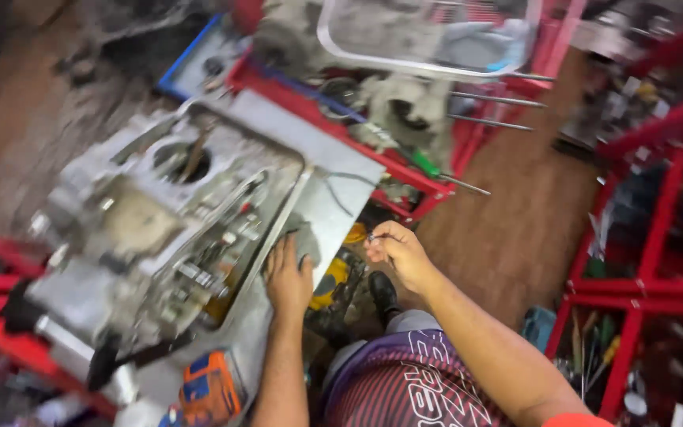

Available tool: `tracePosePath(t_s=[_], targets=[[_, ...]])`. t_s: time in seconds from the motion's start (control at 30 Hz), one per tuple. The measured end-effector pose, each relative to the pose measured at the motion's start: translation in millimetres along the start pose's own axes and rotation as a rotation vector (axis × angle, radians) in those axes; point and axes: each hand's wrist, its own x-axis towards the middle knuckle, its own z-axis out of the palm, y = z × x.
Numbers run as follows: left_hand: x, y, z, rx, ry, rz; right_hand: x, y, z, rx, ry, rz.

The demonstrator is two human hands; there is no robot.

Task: Repairing a motorcycle engine by manipulating internal gears and using an impact wrench

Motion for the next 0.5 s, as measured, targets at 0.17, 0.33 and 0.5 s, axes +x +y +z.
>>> tracePosePath(t_s=[0.17,0.33,0.5], targets=[[5,1,25,0.280,0.235,0.150,-25,0,-104,0.312,0.219,-0.016],[10,-10,39,0.103,0.188,0.124,-66,-26,-200,0.468,0.404,-0.108],[20,-7,50,0.023,0.361,0.108,-68,-36,-297,0.547,0.521,-0.169]])
